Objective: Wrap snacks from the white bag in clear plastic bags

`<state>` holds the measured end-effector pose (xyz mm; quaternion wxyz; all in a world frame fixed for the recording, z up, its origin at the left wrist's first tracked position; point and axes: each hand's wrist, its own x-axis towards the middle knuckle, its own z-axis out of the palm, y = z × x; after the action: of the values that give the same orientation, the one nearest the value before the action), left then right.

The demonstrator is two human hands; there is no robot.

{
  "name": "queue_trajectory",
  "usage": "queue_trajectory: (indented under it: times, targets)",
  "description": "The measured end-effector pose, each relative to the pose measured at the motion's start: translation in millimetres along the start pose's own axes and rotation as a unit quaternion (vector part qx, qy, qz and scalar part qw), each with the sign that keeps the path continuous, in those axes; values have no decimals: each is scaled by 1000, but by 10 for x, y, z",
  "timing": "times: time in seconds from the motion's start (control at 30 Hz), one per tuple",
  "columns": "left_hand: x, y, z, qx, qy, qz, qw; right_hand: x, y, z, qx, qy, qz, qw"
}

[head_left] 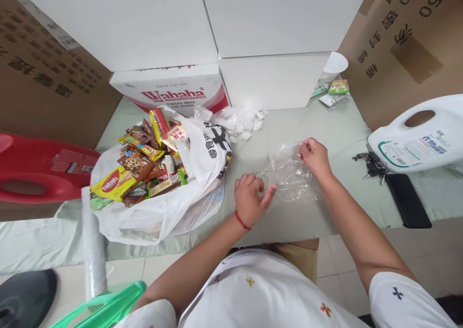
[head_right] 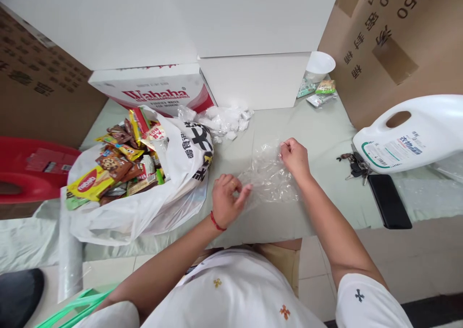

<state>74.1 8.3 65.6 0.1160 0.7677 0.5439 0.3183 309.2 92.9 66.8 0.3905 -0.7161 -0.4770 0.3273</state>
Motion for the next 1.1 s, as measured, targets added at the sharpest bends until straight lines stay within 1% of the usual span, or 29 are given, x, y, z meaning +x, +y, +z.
queue_trajectory:
  times: [0.07,0.13,0.23,0.3,0.37,0.43,0.5,0.6,0.7,0.8,0.9,1.0,1.03,1.07,1.1]
  targets:
    - [6,133,80,56,-25,15,998,0,-10,29,1,17,1,1000]
    - [25,167,230,100,-33,31,994,18,-3,41,0,36,0,999]
    - [83,58,473,122,-29,8,992,86,35,34,-8,66,-3,998]
    - [123,-52,581,119,-29,-8,993,158,81,22,-10,79,3,997]
    - [146,-140,628,106,-32,4,994,243,142,14,-7,84,10,996]
    - [153,-195,631,88,-35,24,995,333,212,12,-3,89,17,996]
    - [162,-229,619,68,-31,21,997,413,276,14,-10,95,23,995]
    - [213,-287,612,36,-19,-37,998,488,334,13,-52,106,19,993]
    - [315,-393,611,-45,-9,-117,992,513,345,11,-105,104,-4,989]
    - [434,-539,571,-129,21,-217,967,567,352,22,-145,90,-29,985]
    - [537,-668,498,-152,43,-304,939,713,371,40,-198,77,-48,976]
    - [606,-715,443,-182,31,-346,920,854,319,21,-256,49,-42,964]
    - [621,-712,434,-195,24,-353,915,859,267,3,-270,49,-53,960]
    - [632,-703,429,-206,20,-358,910,828,196,-17,-278,63,-78,955]
    - [641,-691,428,-215,17,-360,908,754,110,-34,-278,87,-119,949]
